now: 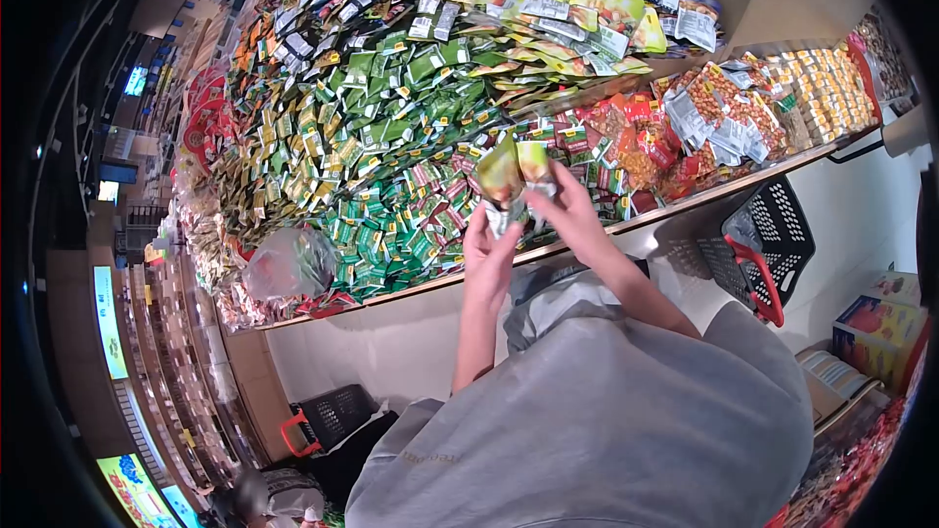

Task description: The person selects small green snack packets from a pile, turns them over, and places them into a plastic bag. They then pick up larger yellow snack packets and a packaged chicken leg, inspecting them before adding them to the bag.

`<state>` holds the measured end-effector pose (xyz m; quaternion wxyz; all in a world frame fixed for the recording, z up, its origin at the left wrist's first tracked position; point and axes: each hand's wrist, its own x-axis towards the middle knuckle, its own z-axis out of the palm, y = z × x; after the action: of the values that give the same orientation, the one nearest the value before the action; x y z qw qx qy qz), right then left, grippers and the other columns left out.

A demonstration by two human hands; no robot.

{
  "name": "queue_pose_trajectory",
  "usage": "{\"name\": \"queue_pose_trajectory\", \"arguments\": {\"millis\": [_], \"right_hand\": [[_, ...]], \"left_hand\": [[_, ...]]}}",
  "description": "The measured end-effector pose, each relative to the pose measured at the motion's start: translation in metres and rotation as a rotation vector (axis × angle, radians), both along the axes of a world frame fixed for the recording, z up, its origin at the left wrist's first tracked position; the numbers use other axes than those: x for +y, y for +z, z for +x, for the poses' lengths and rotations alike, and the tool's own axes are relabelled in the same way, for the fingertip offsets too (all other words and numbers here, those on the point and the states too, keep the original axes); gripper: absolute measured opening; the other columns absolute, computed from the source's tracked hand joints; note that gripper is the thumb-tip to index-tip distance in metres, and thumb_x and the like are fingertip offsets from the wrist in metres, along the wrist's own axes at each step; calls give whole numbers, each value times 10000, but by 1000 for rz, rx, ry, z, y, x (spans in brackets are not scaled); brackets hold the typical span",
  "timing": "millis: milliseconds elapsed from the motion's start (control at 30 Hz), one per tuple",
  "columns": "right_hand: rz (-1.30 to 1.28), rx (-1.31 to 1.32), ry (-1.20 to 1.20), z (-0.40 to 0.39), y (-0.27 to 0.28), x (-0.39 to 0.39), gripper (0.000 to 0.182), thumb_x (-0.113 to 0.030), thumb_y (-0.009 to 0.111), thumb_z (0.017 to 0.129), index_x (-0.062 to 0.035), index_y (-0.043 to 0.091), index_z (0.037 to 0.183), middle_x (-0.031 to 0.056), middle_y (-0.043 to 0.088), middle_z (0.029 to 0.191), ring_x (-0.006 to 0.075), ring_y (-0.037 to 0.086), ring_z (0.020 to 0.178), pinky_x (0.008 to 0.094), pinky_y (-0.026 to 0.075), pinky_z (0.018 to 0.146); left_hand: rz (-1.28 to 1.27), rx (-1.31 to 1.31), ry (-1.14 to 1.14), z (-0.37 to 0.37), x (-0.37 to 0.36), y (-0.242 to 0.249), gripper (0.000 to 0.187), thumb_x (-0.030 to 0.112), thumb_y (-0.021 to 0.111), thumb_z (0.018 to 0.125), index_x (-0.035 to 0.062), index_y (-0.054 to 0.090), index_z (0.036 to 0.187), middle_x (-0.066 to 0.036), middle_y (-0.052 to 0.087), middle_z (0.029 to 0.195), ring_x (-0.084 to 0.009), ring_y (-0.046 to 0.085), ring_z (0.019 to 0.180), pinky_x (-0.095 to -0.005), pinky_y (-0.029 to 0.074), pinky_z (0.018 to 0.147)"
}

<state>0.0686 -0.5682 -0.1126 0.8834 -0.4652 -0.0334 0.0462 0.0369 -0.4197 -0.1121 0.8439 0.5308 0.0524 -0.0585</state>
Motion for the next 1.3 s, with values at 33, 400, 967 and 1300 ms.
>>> {"name": "queue_pose_trajectory", "arguments": {"millis": [33, 400, 967, 1300], "right_hand": [[63, 123, -34, 2, -6, -1, 408, -155, 600, 951, -1, 489, 1312, 43, 596, 1193, 105, 548, 1098, 265, 431, 941], [557, 313, 159, 7, -31, -3, 404, -286, 431, 1013, -33, 489, 1323, 98, 594, 1267, 199, 584, 1151, 378, 453, 982], [674, 426, 92, 10, -29, 8, 471, -212, 451, 986, -21, 378, 1410, 165, 495, 1387, 279, 484, 1282, 434, 357, 1090], [-1058, -483, 129, -11, 15, 73, 895, -194, 658, 798, -79, 152, 1528, 278, 145, 1507, 459, 197, 1356, 503, 221, 1121]], "left_hand": [[-50, -8, -29, 2, 4, 5, 517, 31, 593, 912, 70, 387, 1385, -90, 502, 1348, -240, 520, 1228, -452, 452, 1027], [59, 122, 267, 2, 5, 27, 457, 302, 492, 998, 61, 419, 1379, -111, 444, 1400, -274, 511, 1224, -433, 449, 1006], [409, 48, 409, -11, 22, 25, 412, 230, 537, 998, -6, 472, 1329, -81, 621, 1142, -127, 605, 934, -272, 483, 798], [-8, 147, 236, -11, 45, 2, 549, 260, 518, 1004, 68, 290, 1465, -81, 525, 1307, -153, 549, 1114, -318, 484, 864]]}}
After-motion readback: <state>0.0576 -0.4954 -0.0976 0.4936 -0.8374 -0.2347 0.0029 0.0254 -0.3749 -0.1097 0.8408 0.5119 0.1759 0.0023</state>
